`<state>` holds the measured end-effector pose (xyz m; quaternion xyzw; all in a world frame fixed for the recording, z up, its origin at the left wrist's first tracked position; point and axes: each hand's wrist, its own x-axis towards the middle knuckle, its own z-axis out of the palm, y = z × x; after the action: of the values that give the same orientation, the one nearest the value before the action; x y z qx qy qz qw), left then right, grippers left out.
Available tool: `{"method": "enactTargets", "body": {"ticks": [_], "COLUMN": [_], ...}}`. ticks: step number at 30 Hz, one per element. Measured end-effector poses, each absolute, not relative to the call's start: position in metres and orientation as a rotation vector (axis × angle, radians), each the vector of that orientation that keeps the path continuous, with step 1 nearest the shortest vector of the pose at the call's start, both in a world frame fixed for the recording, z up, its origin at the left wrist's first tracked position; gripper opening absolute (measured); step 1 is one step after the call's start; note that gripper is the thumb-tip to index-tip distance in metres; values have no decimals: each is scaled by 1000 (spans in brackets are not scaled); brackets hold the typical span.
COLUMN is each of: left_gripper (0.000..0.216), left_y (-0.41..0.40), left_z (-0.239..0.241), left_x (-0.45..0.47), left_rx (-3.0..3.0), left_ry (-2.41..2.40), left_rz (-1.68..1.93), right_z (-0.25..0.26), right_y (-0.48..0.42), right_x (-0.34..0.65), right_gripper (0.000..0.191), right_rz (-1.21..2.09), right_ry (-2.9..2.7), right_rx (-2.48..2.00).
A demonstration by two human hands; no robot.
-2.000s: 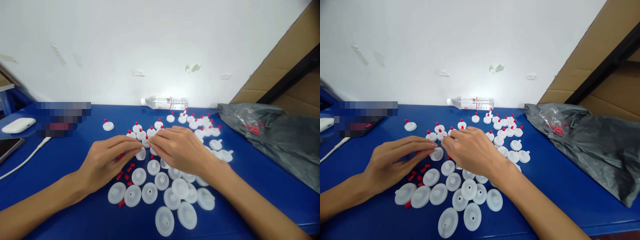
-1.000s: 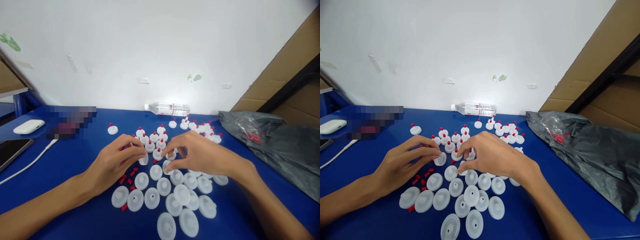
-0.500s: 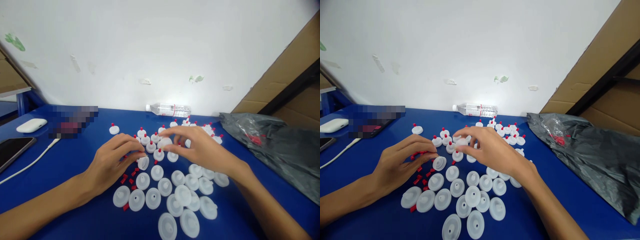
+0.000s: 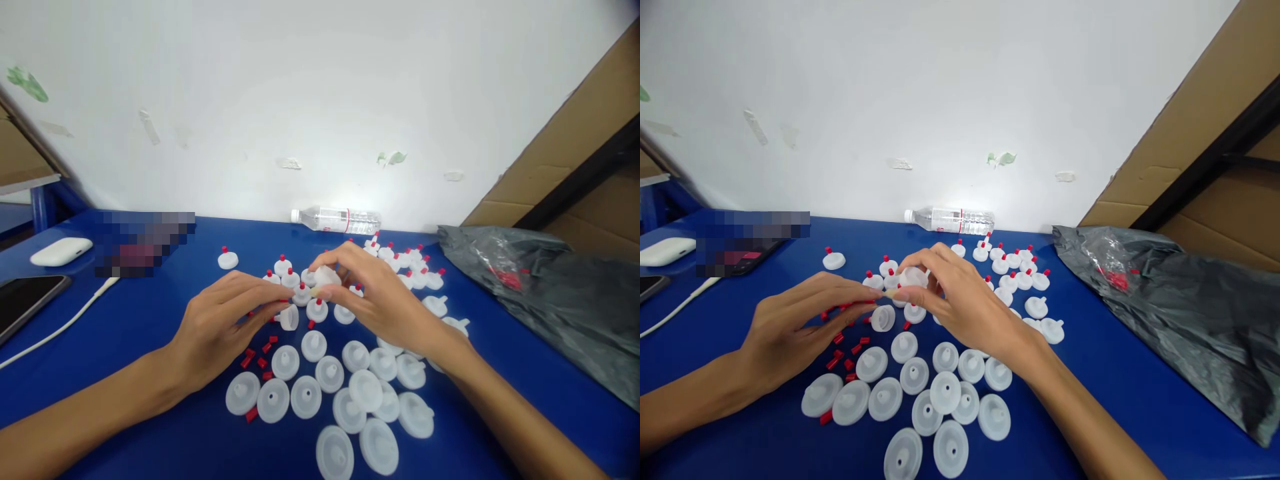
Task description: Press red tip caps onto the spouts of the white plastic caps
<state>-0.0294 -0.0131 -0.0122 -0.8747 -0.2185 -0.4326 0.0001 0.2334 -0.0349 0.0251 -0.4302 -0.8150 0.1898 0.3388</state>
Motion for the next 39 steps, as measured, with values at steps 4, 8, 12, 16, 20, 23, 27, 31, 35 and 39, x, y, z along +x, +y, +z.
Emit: {"method": "enactTargets", "body": {"ticks": [4,8,12,16,20,23,27,31,35,39], "left_gripper": [19,17,23,26,27,17,10,10,8,19], "left_y": [-13,-14,-17,-19,-15,-11,-11,-15,-13,-9], "left_z": [-12,-10,-9,-8,-9,-9,-7,-7,-10,-11], "left_x": [-30,-31,-30,-29,-30,-32,-32,-29,-26,-26], "left_rx": [-2725,-2692,-2688,-2679,-2680,-2696,-2706,-2762,-2767,-2788], "left_ry": [-634,-589,-602,-580,-542,-480,-457,-488,-556,-656], "left_rz": [-1417,-1437,-1489,-1502,-1501,-1387,-1296,-1347,-1331,-1244], "right_z": [25,25,23,18,17,17,15,14,19,26], "right_y": [-40,-44,-44,-45,-46,-48,-50,-51,-48,-42], "right_x": [227,221,219,218,217,214,210,210,219,235], "right_gripper": [28,30,32,32,31,32,32,31,25,23], "right_rz": [514,528,564,610,595,541,448,372,210,-141], "right_ry": [-2059,-2022,-2001,-1989,-1999,-2013,-2012,-2043,-2222,-2396], "right_rx": [-1019,-948,-921,-917,-919,-860,-793,-762,-779,-930]}}
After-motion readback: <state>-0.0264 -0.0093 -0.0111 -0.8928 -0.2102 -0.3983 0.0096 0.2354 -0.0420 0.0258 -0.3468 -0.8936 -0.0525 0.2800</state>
